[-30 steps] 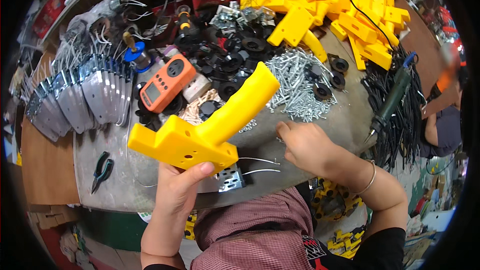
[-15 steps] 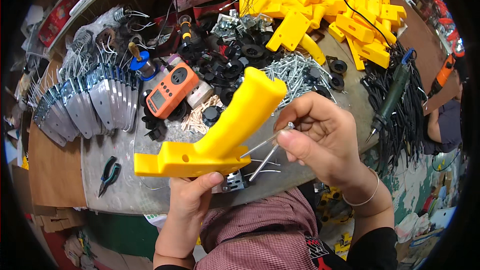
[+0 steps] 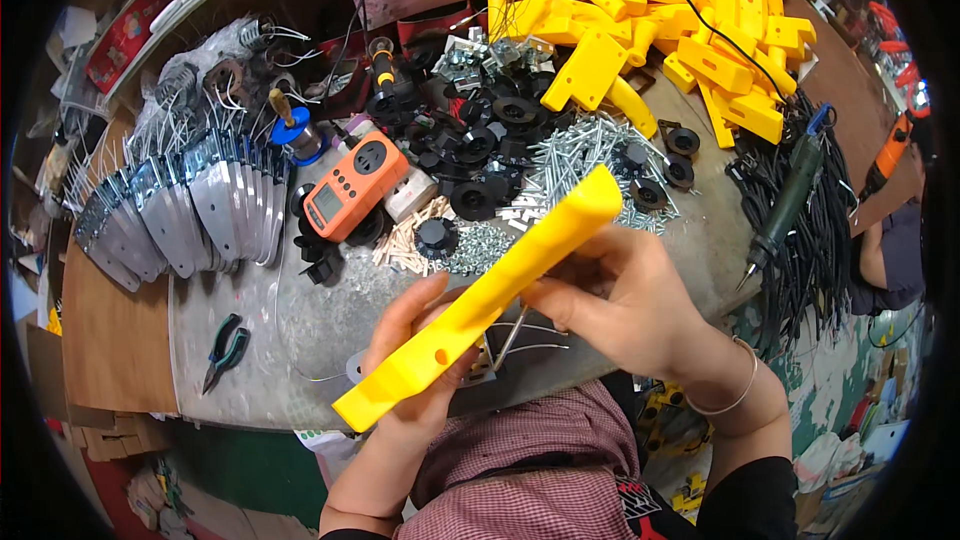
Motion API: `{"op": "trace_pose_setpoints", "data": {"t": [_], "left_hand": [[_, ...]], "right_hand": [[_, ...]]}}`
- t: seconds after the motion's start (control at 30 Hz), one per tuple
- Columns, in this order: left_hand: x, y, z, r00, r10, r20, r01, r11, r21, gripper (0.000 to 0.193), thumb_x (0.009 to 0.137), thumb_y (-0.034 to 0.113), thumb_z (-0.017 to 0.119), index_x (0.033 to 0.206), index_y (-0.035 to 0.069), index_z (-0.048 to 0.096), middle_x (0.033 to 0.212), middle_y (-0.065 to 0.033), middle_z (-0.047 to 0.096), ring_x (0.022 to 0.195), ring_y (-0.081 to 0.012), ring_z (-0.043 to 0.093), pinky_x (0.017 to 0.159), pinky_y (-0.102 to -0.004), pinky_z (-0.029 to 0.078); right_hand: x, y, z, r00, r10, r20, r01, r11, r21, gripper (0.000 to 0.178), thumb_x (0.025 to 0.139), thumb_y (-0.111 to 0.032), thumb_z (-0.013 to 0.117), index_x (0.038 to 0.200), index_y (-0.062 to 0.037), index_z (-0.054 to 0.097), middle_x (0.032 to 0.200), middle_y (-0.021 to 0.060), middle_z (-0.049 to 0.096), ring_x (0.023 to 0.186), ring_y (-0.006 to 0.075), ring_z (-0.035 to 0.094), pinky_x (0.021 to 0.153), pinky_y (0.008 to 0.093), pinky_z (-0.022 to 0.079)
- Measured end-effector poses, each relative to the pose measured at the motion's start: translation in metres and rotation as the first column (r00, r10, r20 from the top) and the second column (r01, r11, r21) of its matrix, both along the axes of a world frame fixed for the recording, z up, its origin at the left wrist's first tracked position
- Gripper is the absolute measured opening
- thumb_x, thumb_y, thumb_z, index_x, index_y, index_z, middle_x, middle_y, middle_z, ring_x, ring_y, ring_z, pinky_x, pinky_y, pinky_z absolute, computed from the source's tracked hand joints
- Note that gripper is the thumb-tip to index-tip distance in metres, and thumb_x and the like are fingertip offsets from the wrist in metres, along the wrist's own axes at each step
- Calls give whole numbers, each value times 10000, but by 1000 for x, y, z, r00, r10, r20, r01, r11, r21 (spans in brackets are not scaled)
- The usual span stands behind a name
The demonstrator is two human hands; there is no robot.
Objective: Assembling the internal wiring and casing of a yellow plastic handheld device using a screwdriver and soldering iron.
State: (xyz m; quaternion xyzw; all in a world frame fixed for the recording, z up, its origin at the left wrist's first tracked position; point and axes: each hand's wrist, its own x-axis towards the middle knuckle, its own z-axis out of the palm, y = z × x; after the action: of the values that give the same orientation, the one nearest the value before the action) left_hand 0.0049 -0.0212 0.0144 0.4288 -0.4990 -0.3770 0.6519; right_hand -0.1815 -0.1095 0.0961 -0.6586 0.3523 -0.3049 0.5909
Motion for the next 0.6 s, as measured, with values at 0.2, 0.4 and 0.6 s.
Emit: {"op": "trace_pose_setpoints", "data": {"t": [0.2,0.4,0.6], "left_hand": [[-5,10,-4,916,126,-382,-38,973,229,639,835,18,720,1397,4,417,1304,-117,562,1194,-212,550,1035,-356,425],[-2,7,-20,991,70,-114,-65,997,52,520,853,47,717,1330,0,514,1250,-124,606,1142,-220,593,994,-363,459],[-3,-3,-10,997,69,-21,-67,994,85,469,880,75,695,1309,-28,537,1314,-156,596,1177,-221,596,1013,-342,446]], "right_hand": [[-2,6,20,988,-95,118,149,746,-649,320,875,92,591,1167,56,467,985,159,647,865,166,683,748,250,580],[19,14,27,994,-28,109,101,653,-751,347,813,160,626,1096,38,467,944,174,634,864,217,695,738,287,597],[19,15,34,985,21,169,92,769,-633,358,777,173,645,1023,0,450,868,158,638,803,212,695,698,282,580]]}}
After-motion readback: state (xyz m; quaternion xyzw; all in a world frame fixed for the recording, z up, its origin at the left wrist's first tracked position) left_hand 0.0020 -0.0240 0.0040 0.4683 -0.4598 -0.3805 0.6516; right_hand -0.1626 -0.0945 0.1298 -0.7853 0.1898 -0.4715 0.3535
